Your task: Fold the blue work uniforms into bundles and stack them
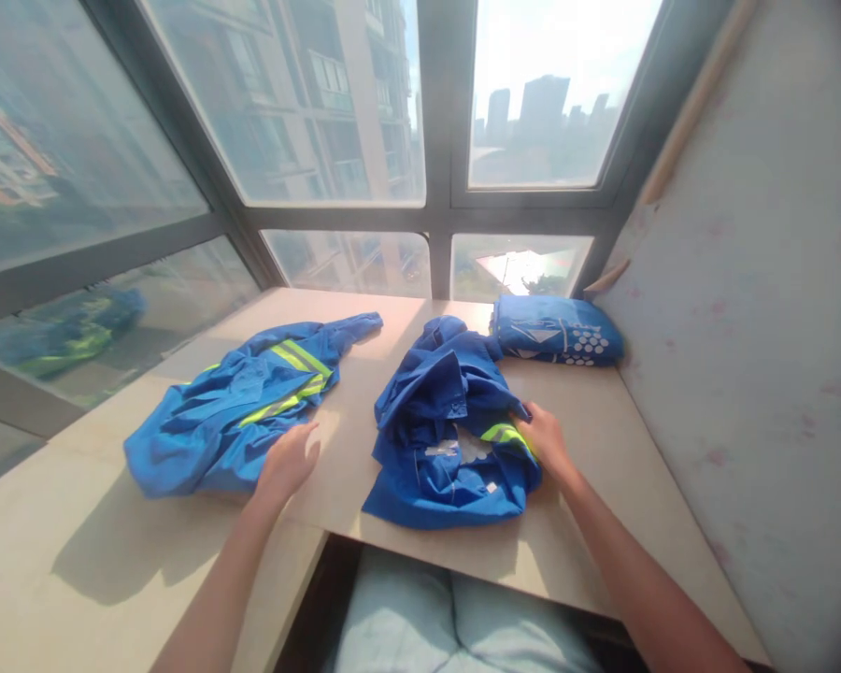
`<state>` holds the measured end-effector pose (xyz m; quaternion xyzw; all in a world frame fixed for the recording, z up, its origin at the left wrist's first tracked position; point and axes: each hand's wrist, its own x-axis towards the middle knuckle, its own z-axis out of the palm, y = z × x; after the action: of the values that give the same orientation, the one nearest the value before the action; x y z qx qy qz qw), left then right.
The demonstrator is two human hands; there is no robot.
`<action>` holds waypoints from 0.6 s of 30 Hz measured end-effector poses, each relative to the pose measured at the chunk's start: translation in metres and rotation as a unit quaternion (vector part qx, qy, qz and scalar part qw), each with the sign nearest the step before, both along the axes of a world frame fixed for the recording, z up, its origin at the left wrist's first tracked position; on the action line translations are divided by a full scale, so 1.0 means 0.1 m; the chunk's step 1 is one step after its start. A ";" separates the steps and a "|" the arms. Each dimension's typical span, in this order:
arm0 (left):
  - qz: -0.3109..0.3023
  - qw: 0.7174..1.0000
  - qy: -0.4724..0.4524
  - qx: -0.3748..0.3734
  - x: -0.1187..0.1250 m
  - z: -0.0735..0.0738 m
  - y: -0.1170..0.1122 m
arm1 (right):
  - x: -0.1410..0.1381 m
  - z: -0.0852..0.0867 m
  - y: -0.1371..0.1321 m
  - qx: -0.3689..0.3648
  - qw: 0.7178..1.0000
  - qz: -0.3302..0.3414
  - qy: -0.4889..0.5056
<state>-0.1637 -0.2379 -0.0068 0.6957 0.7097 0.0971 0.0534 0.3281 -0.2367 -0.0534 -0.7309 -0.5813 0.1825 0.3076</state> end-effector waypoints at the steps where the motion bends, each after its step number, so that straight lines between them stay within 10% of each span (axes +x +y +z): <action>1: -0.021 0.999 -0.021 0.021 0.13 0.02 0.02 | 0.11 0.01 -0.02 0.006 0.999 -0.022 -0.022; 5: -0.136 0.977 -0.149 0.068 0.88 0.11 0.13 | 0.36 0.10 -0.11 0.091 0.990 -0.060 -0.087; 11: -0.233 0.948 -0.216 0.034 1.86 0.03 0.19 | 0.22 0.10 -0.14 0.162 0.981 0.071 -0.079; 18: -0.210 0.923 -0.317 0.063 1.96 0.01 0.10 | -0.01 -0.19 -0.18 0.088 0.985 0.110 -0.098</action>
<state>0.0319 -0.2280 -0.0059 0.7638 0.4854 0.3433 0.2512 0.3267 -0.2552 -0.0724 -0.6469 -0.6993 0.0909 0.2902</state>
